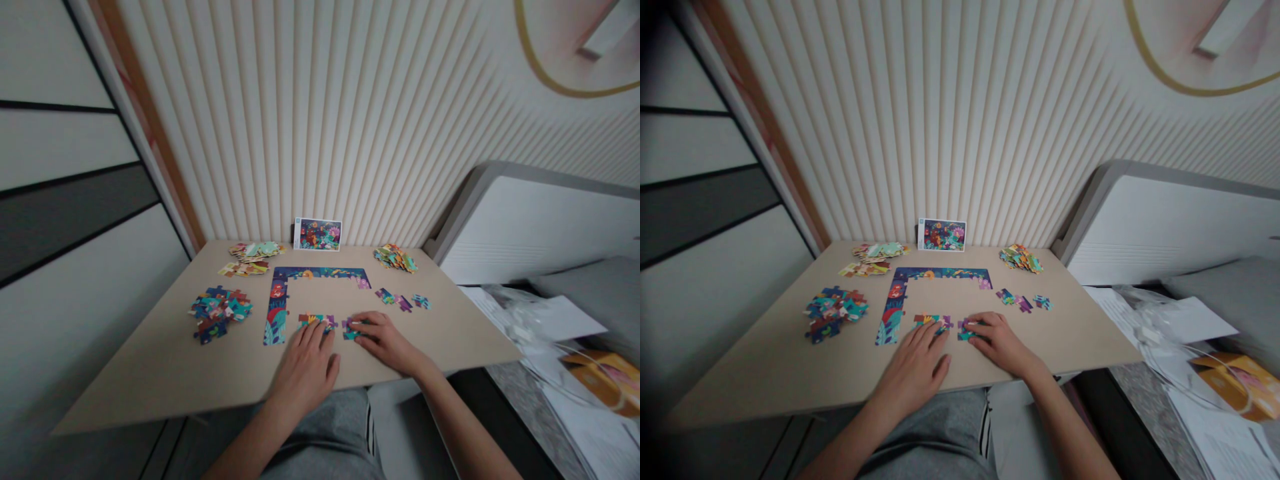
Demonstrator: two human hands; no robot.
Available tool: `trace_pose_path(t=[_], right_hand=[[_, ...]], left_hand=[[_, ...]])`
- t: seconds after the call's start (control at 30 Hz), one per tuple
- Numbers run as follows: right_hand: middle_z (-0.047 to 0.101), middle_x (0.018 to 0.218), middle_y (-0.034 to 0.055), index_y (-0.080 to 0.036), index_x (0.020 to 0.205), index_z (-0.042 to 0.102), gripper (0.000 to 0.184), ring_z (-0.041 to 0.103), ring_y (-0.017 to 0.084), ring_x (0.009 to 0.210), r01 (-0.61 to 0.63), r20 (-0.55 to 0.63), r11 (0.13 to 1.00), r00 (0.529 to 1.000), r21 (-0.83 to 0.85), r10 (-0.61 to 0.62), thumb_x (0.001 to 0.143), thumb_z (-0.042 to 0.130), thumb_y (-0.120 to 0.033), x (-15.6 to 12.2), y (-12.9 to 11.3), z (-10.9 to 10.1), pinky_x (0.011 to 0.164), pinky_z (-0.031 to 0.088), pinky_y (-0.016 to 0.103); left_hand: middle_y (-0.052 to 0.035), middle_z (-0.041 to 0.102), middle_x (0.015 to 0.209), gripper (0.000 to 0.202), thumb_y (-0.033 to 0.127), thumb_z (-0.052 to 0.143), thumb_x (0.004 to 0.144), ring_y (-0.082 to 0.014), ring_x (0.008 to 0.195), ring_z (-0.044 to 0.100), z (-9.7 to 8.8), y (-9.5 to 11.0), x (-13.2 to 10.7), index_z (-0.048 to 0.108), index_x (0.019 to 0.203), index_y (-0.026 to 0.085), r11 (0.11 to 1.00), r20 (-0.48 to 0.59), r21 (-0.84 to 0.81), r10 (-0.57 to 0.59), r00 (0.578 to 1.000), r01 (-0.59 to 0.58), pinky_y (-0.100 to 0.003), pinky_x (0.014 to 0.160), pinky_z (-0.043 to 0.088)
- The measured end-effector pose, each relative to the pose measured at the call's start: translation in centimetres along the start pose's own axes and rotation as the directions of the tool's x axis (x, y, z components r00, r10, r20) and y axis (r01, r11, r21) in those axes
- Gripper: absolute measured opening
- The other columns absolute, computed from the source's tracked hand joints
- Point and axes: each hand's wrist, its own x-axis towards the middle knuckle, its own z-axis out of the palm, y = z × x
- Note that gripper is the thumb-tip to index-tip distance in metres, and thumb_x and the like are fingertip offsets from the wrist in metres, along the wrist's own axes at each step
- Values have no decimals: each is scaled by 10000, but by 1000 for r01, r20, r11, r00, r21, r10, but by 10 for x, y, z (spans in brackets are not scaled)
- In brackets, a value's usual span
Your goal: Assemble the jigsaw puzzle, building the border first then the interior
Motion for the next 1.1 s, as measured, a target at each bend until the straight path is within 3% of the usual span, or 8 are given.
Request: trace_pose_path(t=[0.2,0.4,0.77,0.97,1.1], right_hand=[[596,1370,99,-325,1349,646,355,538,251,1278,7,-29,1000,1000,27,-6,997,592,-330,-2,2,3,1094,425,457],[609,1357,85,-337,1234,728,280,551,256,1265,45,-34,999,998,11,-44,980,617,-297,-1,2,3,1088,415,459],[617,1325,85,-328,1171,758,250,545,250,1265,78,54,996,996,-34,-76,963,635,-263,5,-8,-10,1077,410,455],[573,1414,93,-316,1270,703,318,523,257,1287,72,-35,992,996,-105,-76,976,594,-259,-2,-13,-5,1081,408,465],[633,1330,100,-294,1289,683,322,549,261,1250,-57,-163,978,986,-202,23,991,563,-270,-19,-15,-3,1056,408,474]], left_hand=[[-123,550,1383,379,299,511,977,-297,1314,475,-11,5,2,548,1345,215,999,75,-9,35,997,-34,-499,1110,395],[-118,541,1363,390,340,526,981,-298,1279,482,-14,7,1,539,1361,253,996,105,-40,84,991,-81,-505,1088,397],[-117,539,1358,423,386,540,984,-299,1263,480,-15,8,2,525,1386,253,992,130,-46,123,984,-118,-495,1076,393],[-112,545,1362,429,378,522,996,-292,1263,487,-16,8,2,514,1408,258,989,130,-46,146,981,-141,-492,1080,393],[-109,542,1382,425,399,526,994,-291,1274,486,-15,7,1,530,1395,257,989,126,-49,142,982,-137,-490,1089,390]])
